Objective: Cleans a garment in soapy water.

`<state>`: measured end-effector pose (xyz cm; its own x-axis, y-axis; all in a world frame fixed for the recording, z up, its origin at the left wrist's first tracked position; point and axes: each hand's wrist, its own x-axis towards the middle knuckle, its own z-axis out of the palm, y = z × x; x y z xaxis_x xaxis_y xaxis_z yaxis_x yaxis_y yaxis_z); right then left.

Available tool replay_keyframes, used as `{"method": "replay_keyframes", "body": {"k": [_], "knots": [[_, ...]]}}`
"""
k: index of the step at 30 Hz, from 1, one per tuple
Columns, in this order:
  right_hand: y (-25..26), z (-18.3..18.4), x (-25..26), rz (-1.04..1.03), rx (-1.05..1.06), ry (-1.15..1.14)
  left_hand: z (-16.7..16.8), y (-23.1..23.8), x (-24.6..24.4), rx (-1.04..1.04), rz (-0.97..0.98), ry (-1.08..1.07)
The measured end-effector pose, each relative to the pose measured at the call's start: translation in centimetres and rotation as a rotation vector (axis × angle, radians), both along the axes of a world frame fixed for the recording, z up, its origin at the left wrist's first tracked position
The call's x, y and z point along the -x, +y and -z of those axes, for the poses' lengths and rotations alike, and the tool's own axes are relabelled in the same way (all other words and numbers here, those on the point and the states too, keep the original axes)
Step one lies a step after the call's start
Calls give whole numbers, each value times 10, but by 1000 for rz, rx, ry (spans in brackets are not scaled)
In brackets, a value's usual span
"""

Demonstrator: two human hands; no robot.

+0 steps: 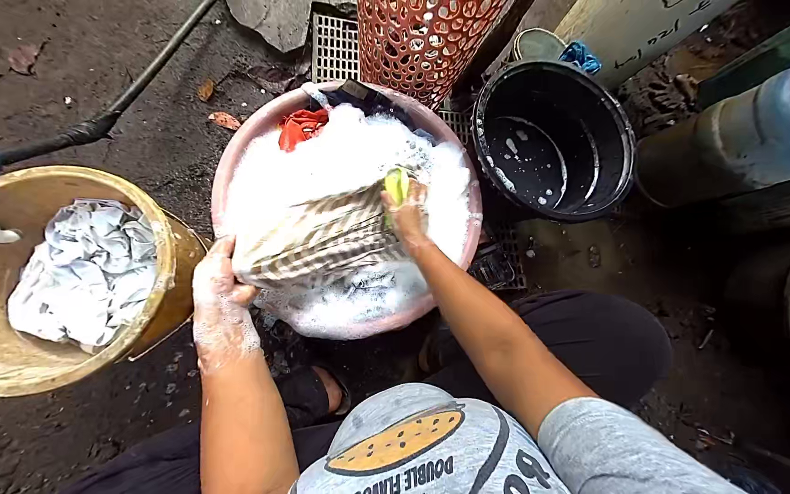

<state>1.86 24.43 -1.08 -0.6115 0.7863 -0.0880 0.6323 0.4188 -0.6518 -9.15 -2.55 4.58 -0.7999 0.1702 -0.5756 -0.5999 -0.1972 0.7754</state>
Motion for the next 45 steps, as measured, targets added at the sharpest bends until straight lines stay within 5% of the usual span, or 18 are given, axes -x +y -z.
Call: {"method": "replay_keyframes", "body": {"k": [4,6,9,11,13,16,18,20,22,23,25,28,31,34,37,40,42,45], "knots": [[-118,10,27,-456,-29,547,-7,20,-13,-54,34,-77],[-87,39,21,-538,-187,406,-37,0,-14,-305,-9,-27],[14,40,-12,-348,-146,-116,-56,-15,-11,-540,7,79],[57,36,-30,-216,-101,-261,-45,-10,-15,-312,54,51],[72,12,-25,-100,62,-388,-9,-2,-17,142,206,69],[30,-66,7,-261,184,-522,44,17,-11,590,386,176],[-48,-96,24,-380,115,-323,62,27,-9,476,168,158],[-121,-69,31,-537,19,146,64,22,-18,229,31,156],[-138,-19,37,-703,-42,507,35,8,-24,-14,19,212],[-120,6,34,-697,-114,510,16,3,-20,-87,-15,213],[-54,38,13,-552,-175,158,-15,-10,-12,-239,-26,243],[13,28,13,-273,-70,-207,-22,-7,-12,-222,-101,228],[-47,-18,31,-102,129,109,1,8,-12,10,-135,96],[-122,-21,45,-464,112,468,-16,13,-18,-135,-66,81],[-74,14,39,-466,-84,220,-58,-12,-15,-499,-11,198],[-5,23,12,-365,-25,-148,-75,-19,-13,-589,11,322],[16,8,11,-297,-7,-92,-76,-12,-12,-594,-47,244],[41,-33,13,-86,7,377,-68,-13,-8,-721,-57,246]]}}
